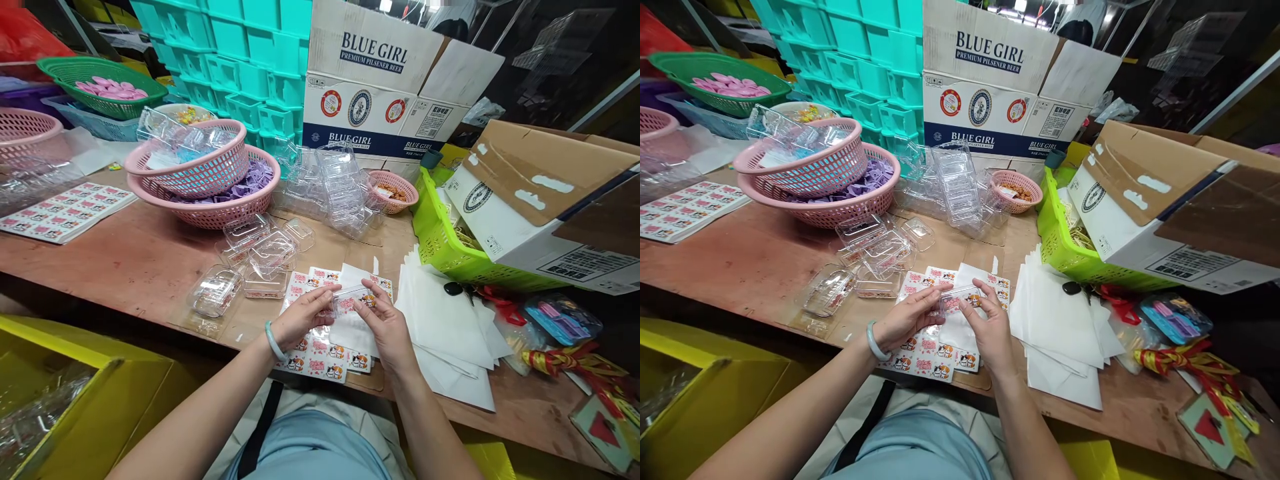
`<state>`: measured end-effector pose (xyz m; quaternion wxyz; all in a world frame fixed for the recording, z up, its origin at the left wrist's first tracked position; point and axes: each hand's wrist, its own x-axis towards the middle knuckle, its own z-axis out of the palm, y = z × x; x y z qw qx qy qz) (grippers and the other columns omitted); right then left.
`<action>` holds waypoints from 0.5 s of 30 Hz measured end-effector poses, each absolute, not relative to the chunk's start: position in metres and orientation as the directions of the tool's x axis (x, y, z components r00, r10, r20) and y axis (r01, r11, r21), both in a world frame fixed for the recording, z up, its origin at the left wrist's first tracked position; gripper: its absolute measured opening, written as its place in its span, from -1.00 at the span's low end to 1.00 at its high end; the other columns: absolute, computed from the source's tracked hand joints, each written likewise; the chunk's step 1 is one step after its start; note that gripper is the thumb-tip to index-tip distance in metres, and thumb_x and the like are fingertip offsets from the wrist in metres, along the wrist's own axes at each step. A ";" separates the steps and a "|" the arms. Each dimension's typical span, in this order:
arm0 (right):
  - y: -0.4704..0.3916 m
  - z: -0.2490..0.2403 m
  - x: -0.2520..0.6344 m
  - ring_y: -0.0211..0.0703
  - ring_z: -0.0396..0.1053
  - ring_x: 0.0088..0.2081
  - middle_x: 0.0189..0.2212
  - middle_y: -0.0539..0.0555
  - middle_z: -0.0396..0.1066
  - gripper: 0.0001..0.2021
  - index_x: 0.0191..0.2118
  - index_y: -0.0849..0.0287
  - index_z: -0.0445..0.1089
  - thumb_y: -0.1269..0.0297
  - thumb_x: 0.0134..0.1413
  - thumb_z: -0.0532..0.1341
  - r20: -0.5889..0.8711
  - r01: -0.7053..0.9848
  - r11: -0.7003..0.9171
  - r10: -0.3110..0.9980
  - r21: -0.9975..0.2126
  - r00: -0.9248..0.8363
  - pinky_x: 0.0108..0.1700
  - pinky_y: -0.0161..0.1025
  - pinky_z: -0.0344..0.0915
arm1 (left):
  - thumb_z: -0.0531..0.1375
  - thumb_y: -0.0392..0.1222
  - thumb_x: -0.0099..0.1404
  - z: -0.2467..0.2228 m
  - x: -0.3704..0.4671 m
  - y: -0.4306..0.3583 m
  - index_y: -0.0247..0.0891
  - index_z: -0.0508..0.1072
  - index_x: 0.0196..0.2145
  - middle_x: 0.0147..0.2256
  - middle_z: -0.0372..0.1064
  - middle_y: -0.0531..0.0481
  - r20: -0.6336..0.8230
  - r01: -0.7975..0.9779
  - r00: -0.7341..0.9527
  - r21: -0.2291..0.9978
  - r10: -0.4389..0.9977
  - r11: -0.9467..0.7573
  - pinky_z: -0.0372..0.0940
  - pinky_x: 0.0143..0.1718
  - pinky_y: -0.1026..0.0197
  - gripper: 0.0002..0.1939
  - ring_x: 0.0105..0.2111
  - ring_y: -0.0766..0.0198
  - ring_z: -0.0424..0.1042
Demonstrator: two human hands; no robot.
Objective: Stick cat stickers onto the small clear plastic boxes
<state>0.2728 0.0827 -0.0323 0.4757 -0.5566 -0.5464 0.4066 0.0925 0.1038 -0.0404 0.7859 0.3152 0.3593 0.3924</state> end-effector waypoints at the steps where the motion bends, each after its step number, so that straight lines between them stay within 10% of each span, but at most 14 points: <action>1: 0.083 -0.032 0.273 0.06 0.19 0.18 0.19 0.12 0.23 -0.78 -0.28 0.13 0.54 0.10 0.04 0.29 0.071 0.229 0.053 0.995 -0.972 0.074 0.15 -0.02 0.19 | 0.27 0.04 0.17 -0.041 0.092 0.104 -0.19 0.44 0.02 -0.17 0.35 -0.11 -0.316 -0.391 0.439 0.776 0.841 0.495 0.28 -0.19 0.20 -0.51 -0.20 0.26 0.32; 11: 0.079 -0.028 0.263 0.02 0.23 0.13 0.08 0.17 0.30 -0.81 -0.39 0.17 0.45 0.14 0.07 0.25 0.297 0.544 0.176 0.945 -0.820 0.141 0.21 0.02 0.09 | 0.36 -0.01 0.03 -0.035 0.104 0.099 -0.16 0.38 0.01 -0.24 0.37 -0.01 -0.320 -0.226 0.334 0.886 0.886 0.405 0.26 -0.29 0.27 -0.42 -0.30 0.32 0.35; 15: 0.082 -0.039 0.263 0.05 0.20 0.15 0.15 0.24 0.16 -0.51 -0.07 0.12 0.26 0.05 -0.10 0.34 0.345 0.512 0.131 0.871 -0.849 0.349 0.10 0.04 0.25 | 0.34 -0.01 0.04 -0.033 0.111 0.097 -0.22 0.38 -0.01 -0.31 0.36 0.01 -0.300 -0.219 0.232 0.911 0.925 0.350 0.26 -0.34 0.28 -0.43 -0.34 0.32 0.34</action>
